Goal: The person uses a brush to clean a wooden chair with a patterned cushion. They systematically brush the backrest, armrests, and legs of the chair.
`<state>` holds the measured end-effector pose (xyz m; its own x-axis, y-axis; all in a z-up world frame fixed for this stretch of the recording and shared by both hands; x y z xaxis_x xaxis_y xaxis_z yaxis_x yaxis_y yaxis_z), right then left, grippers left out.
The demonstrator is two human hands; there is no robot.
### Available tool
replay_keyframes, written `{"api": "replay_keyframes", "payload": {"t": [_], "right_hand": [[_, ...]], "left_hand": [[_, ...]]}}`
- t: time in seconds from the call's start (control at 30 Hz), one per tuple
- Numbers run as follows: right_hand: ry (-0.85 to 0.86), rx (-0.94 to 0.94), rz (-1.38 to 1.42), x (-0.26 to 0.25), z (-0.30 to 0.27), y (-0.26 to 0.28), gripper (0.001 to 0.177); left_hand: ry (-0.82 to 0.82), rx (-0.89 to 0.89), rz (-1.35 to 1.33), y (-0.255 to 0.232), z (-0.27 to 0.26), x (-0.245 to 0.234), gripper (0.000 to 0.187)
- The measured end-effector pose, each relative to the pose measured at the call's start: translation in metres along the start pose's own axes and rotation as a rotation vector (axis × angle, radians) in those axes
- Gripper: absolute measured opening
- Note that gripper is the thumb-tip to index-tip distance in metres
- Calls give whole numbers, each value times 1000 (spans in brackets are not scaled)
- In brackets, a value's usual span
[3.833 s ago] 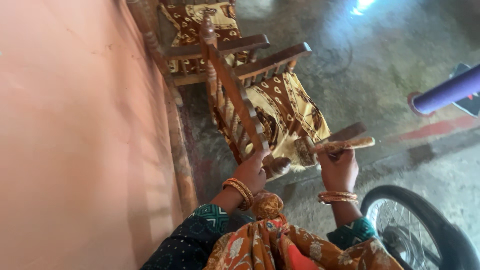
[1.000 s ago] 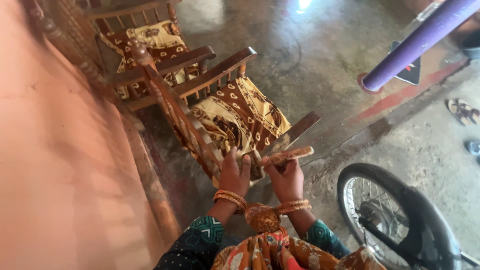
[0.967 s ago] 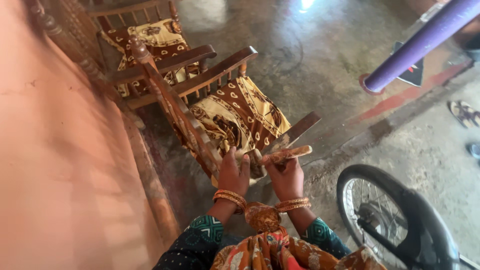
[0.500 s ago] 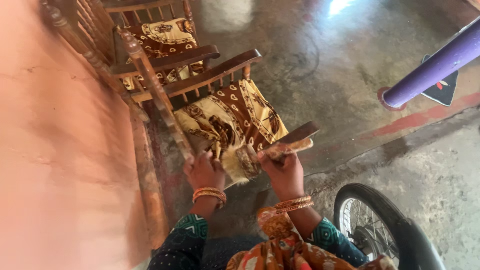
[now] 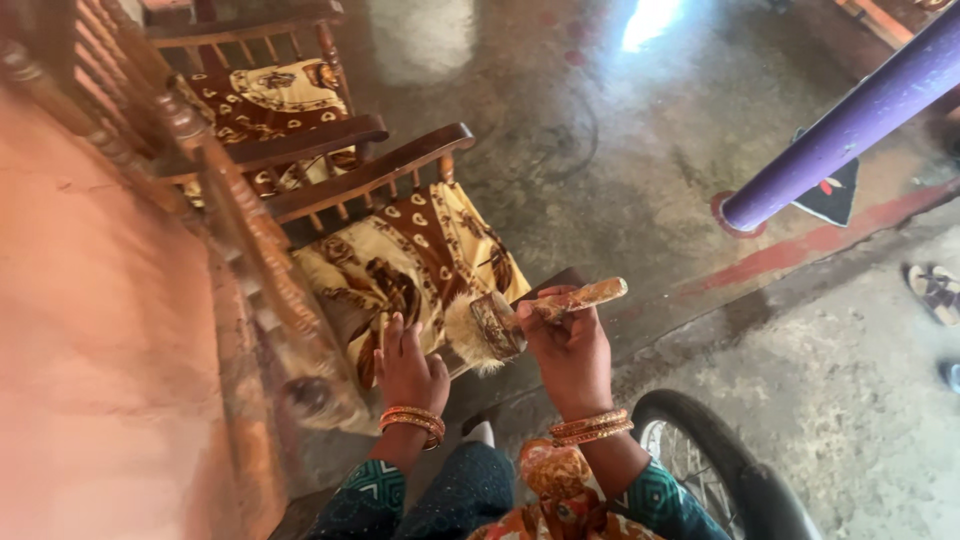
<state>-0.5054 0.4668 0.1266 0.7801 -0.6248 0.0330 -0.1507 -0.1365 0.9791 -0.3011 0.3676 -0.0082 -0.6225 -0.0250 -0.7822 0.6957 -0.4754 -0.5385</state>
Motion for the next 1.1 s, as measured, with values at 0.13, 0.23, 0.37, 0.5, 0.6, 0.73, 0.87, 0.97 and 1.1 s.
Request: {"api": "replay_keyframes", "payload": {"t": [0.13, 0.23, 0.37, 0.5, 0.6, 0.73, 0.87, 0.97, 1.1], "right_hand": [[60, 53, -21, -15, 27, 20, 30], [60, 27, -142, -27, 50, 42, 30], [68, -20, -226, -41, 94, 66, 32], [-27, -24, -395, -46, 137, 82, 29], [-58, -73, -476, -51, 159, 92, 28], [-98, -146, -548, -52, 180, 100, 25], [-118, -194, -652, -48, 200, 101, 29], [-54, -228, -623, -43, 217, 101, 30], [100, -197, -482, -37, 247, 97, 29]], "left_hand": [[-8, 1, -62, -5, 27, 31, 56], [-49, 15, -124, -13, 57, 54, 59], [-110, 60, -107, -39, 98, 79, 62], [-36, 39, -92, -64, 149, 95, 63], [48, -25, -91, -73, 182, 109, 65], [-10, 7, -99, -79, 200, 110, 63], [30, -75, -79, -66, 205, 118, 65], [1, -117, -106, -69, 213, 121, 67], [2, -171, -84, -84, 236, 113, 69]]}}
Point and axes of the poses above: each hand's wrist, its own z-axis towards the middle knuckle, its own x-axis out of the palm, y = z × x, the point moved 8 cm from there along z, towards the middle knuckle, and after that the axes turned 14 degrees about x, right-handed, at the moved point
